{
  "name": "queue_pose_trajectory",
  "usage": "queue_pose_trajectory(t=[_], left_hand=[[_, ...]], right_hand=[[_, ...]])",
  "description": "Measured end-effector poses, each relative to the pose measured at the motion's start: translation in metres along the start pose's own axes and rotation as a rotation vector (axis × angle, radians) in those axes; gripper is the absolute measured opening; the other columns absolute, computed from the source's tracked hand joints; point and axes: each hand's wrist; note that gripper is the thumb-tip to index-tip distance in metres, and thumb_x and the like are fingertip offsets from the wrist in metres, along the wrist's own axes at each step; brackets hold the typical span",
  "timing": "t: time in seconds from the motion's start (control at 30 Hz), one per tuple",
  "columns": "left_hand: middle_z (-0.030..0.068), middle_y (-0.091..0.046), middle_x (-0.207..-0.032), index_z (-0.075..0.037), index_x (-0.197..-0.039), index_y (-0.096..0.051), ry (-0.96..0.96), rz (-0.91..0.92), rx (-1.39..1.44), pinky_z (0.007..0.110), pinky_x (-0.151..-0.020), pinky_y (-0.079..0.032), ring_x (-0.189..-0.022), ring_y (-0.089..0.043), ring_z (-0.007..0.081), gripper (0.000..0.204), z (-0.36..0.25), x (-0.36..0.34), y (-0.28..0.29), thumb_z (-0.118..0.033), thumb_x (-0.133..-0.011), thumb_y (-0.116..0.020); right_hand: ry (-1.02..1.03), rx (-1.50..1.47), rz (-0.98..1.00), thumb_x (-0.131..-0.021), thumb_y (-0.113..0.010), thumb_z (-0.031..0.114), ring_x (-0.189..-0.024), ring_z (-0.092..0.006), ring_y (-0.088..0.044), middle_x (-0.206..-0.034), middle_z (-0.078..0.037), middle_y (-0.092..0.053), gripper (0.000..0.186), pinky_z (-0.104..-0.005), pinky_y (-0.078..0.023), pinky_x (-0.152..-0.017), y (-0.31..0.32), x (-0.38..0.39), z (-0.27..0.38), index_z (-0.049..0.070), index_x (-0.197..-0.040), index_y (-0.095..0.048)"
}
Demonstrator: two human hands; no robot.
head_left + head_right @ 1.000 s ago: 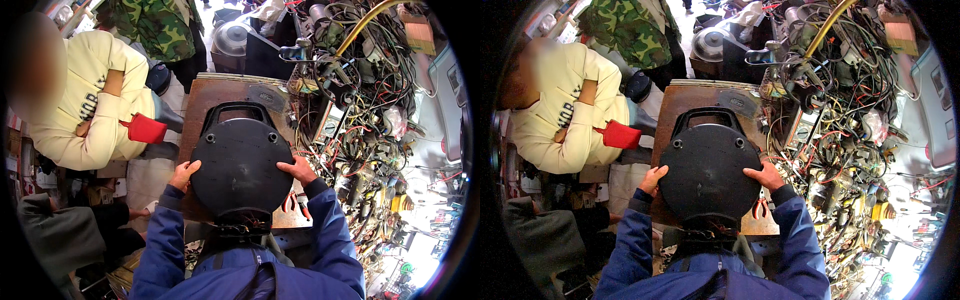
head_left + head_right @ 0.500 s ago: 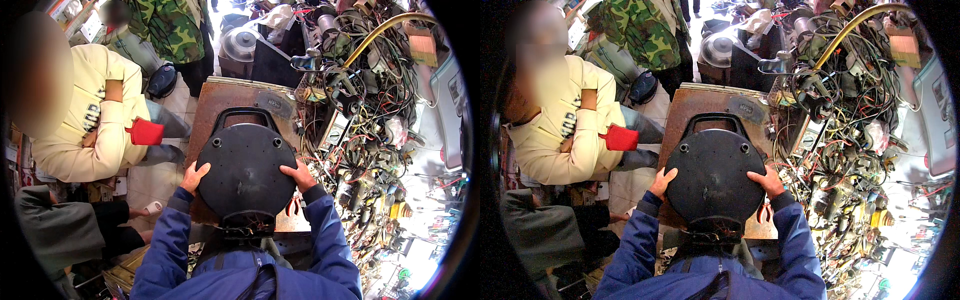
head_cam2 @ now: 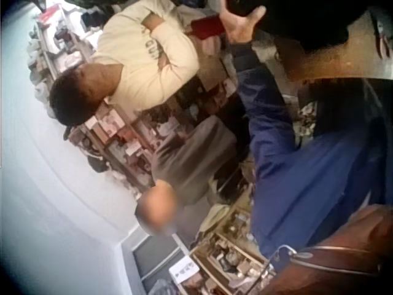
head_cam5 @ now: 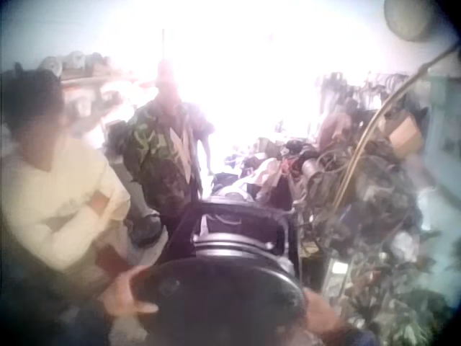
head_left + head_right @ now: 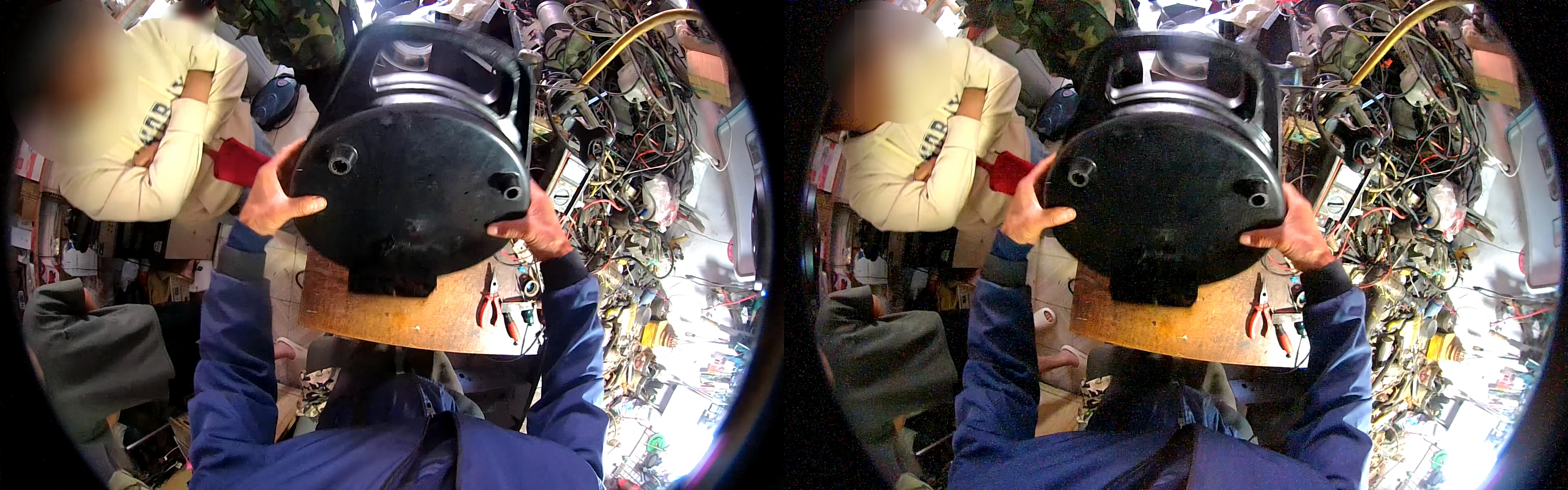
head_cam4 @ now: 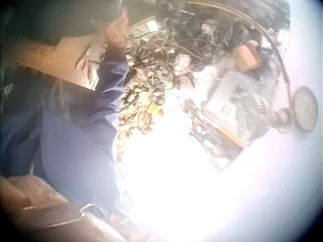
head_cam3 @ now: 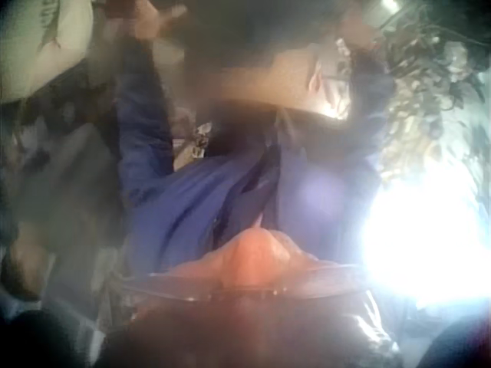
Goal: The person repairs a black circular electronic device by connecting wires to a small component and testing the circuit with a multimeter. They use pliers to strip and adjust wires, then reassemble the device's casing and perform a final continuity check.
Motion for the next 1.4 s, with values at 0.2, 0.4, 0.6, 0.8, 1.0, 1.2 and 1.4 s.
queue_pose_trajectory(t=[0.2,0.4,0.6,0.8,1.0,1.2,1.4], left_hand=[[0.0162,-0.057,-0.140,0.001,-0.150,-0.039,-0.194,-0.086,-0.520,0.037,-0.110,-0.044,-0.128,-0.057,0.0228,0.110,-0.016,0.017,0.012,-0.025,-0.060,-0.096],[0.0199,-0.058,-0.138,-0.006,-0.147,-0.042,-0.350,-0.255,-0.637,0.041,-0.108,-0.047,-0.126,-0.061,0.0332,0.076,0.037,0.068,-0.001,-0.012,-0.080,-0.078],[0.0233,-0.052,-0.144,-0.005,-0.140,-0.042,-0.231,-0.390,-0.646,0.045,-0.112,-0.044,-0.130,-0.056,0.0382,0.056,0.170,0.153,-0.002,-0.003,-0.090,-0.068],[0.0285,-0.046,-0.149,0.002,-0.137,-0.042,-0.141,-0.456,-0.925,0.046,-0.114,-0.042,-0.135,-0.052,0.0412,0.059,0.229,0.192,-0.045,-0.011,-0.089,-0.073],[0.0272,-0.050,-0.147,0.005,-0.143,-0.040,0.171,-0.517,-0.162,0.042,-0.110,-0.045,-0.132,-0.054,0.0377,0.062,0.277,0.197,-0.049,-0.019,-0.094,-0.069],[0.0184,-0.051,-0.146,0.001,-0.148,-0.042,-0.027,-0.549,-0.854,0.037,-0.107,-0.048,-0.130,-0.056,0.0284,0.047,0.225,0.198,-0.059,-0.008,-0.102,-0.051],[0.0143,-0.052,-0.143,-0.001,-0.142,-0.049,0.188,-0.657,-0.698,0.041,-0.105,-0.047,-0.124,-0.056,0.0270,0.049,0.143,0.244,-0.064,0.003,-0.093,-0.047]], right_hand=[[-0.066,-0.721,-0.045,-0.083,-0.073,0.008,-0.118,-0.0206,-0.058,-0.131,-0.008,-0.058,0.062,-0.0398,-0.050,-0.103,-0.019,0.014,0.016,0.006,-0.139,-0.047],[0.419,-0.058,-0.282,-0.102,-0.056,0.020,-0.133,-0.0311,-0.051,-0.144,-0.016,-0.050,0.054,-0.0450,-0.042,-0.112,-0.051,0.050,-0.017,0.007,-0.150,-0.039],[0.730,0.551,-0.423,-0.087,-0.071,0.009,-0.140,-0.0449,-0.045,-0.149,-0.026,-0.047,0.073,-0.0542,-0.037,-0.117,-0.079,0.107,-0.114,0.006,-0.150,-0.036],[0.489,0.738,-0.350,-0.101,-0.054,0.004,-0.138,-0.0424,-0.049,-0.149,-0.025,-0.047,0.048,-0.0481,-0.040,-0.116,-0.108,0.143,-0.185,0.003,-0.147,-0.041],[0.523,0.813,-0.348,-0.102,-0.050,0.001,-0.135,-0.0415,-0.052,-0.143,-0.032,-0.051,0.039,-0.0524,-0.041,-0.115,-0.113,0.145,-0.213,-0.005,-0.141,-0.046],[0.418,0.931,-0.295,-0.081,-0.062,0.001,-0.125,-0.0433,-0.058,-0.141,-0.026,-0.055,0.054,-0.0534,-0.045,-0.108,-0.101,0.170,-0.132,-0.006,-0.134,-0.056],[-0.053,0.625,-0.521,-0.081,-0.072,0.006,-0.083,-0.0370,-0.068,-0.093,-0.017,-0.068,0.019,-0.0434,-0.057,-0.074,-0.075,0.287,-0.141,0.001,-0.099,-0.067]])
Point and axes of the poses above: each hand's wrist, its own x-axis away from the middle knuckle, its own y-axis out of the back of the hand, z = x × y
